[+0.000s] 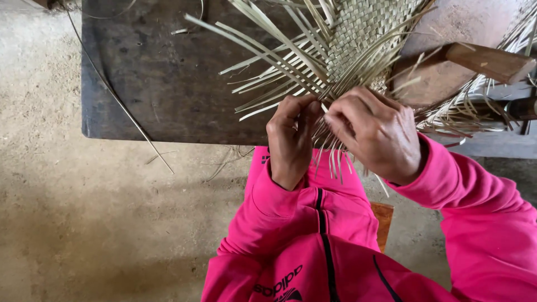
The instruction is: Weaving a hat from dried plant fibers on a wooden mold
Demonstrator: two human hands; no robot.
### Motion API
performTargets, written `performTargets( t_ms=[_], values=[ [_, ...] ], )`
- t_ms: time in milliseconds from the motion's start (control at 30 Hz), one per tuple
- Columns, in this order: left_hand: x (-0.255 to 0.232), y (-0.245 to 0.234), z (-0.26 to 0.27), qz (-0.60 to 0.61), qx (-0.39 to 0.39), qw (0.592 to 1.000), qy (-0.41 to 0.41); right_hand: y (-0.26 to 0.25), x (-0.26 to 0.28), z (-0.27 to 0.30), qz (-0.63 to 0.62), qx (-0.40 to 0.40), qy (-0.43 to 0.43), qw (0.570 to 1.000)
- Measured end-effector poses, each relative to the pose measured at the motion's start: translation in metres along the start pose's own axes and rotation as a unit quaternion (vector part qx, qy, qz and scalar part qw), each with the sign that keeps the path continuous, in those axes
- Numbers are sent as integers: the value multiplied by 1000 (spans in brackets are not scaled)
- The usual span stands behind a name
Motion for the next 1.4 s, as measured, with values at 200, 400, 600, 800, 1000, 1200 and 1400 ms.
performTargets(
  t_ms=[200, 400, 600, 800, 1000, 1200, 1400],
  values=[
    [-5, 0, 1, -3, -18, 1000, 8, -16, 1, -1, 61, -1, 2, 998],
    [-7, -1, 1, -17, -22, 1000, 8, -22, 9, -10, 211, -57, -28, 975],
    [-6, -2, 1, 50, -45, 998, 20, -19, 12, -13, 217, -92, -46, 971],
    [-5, -2, -4, 11, -72, 997, 24, -16, -13, -14, 265, -127, -27, 955],
    [6, 0, -7, 82, -51, 995, -25, -90, 13, -2, 335, -227, -20, 914],
    [24, 4, -6, 160, -26, 984, -70, -32, 20, -12, 422, -72, -156, 890],
    [21, 5, -4, 170, -20, 984, -40, -27, 18, -22, 337, -76, -206, 916]
  ],
)
Point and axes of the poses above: each hand's wrist, its own z-axis away from the middle knuckle, its own y-axis out of the palm, x = y × z, the point moved 9 cm from there along -z, towards the middle knuckle, and after that the axes turned 13 degrees about x, right-handed, at the moved point
